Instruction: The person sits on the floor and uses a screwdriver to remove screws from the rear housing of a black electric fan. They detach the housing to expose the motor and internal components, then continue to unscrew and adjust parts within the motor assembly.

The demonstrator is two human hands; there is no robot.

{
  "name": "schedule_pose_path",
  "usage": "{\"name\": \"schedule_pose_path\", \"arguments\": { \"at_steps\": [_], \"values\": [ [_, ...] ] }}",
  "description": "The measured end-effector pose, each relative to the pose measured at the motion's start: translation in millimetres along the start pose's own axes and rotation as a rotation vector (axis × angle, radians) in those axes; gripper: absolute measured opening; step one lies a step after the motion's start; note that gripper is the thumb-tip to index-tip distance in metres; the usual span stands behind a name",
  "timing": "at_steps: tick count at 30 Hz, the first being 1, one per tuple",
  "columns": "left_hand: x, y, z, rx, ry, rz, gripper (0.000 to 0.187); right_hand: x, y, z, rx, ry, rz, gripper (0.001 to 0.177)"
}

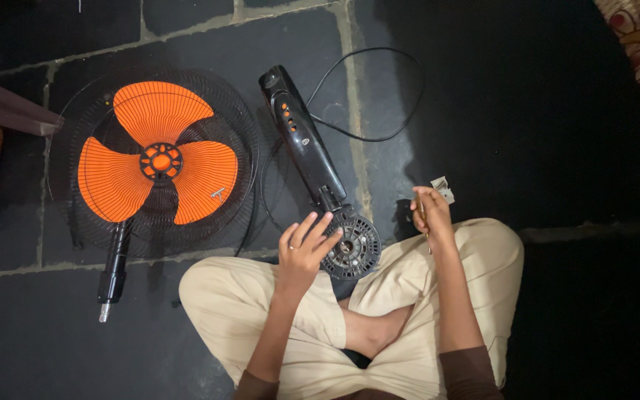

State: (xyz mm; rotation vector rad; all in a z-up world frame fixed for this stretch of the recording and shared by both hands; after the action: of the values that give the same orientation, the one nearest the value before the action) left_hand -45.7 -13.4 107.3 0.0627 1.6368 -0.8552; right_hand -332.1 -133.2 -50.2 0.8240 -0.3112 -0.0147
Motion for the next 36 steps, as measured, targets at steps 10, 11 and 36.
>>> {"name": "schedule_pose_path", "arguments": {
  "at_steps": [10, 11, 36],
  "values": [
    [-10.5, -12.8, 13.4, -0.188, 0.329, -0.093, 0.035, 41.2, 76.3, 46.9, -0.364, 0.056, -0.019, 0.039],
    [-15.0, -17.1, 17.0, -0.204, 0.353, -0.110, 0.036, 45.6, 99.6, 57.0, -0.472, 0.112, -0.069, 0.040],
    [15.7, -21.6, 58.9, -0.158, 0.905, -0.192, 0.011, 193.0, 211.9, 75.2, -0.851, 0.906, -0.095, 0.023]
  ]
}}
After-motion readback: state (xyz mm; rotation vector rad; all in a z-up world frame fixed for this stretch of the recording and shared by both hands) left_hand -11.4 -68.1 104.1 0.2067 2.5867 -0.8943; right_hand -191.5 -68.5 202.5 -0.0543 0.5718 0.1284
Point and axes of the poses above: each hand's wrist, its own y-axis away from the middle knuckle, its own x-axis out of the palm, z = x × y, the point moved 1 cm from there along -y, towards the middle knuckle, and after that the axes turned 15 degrees about x, right-handed, at the moved point
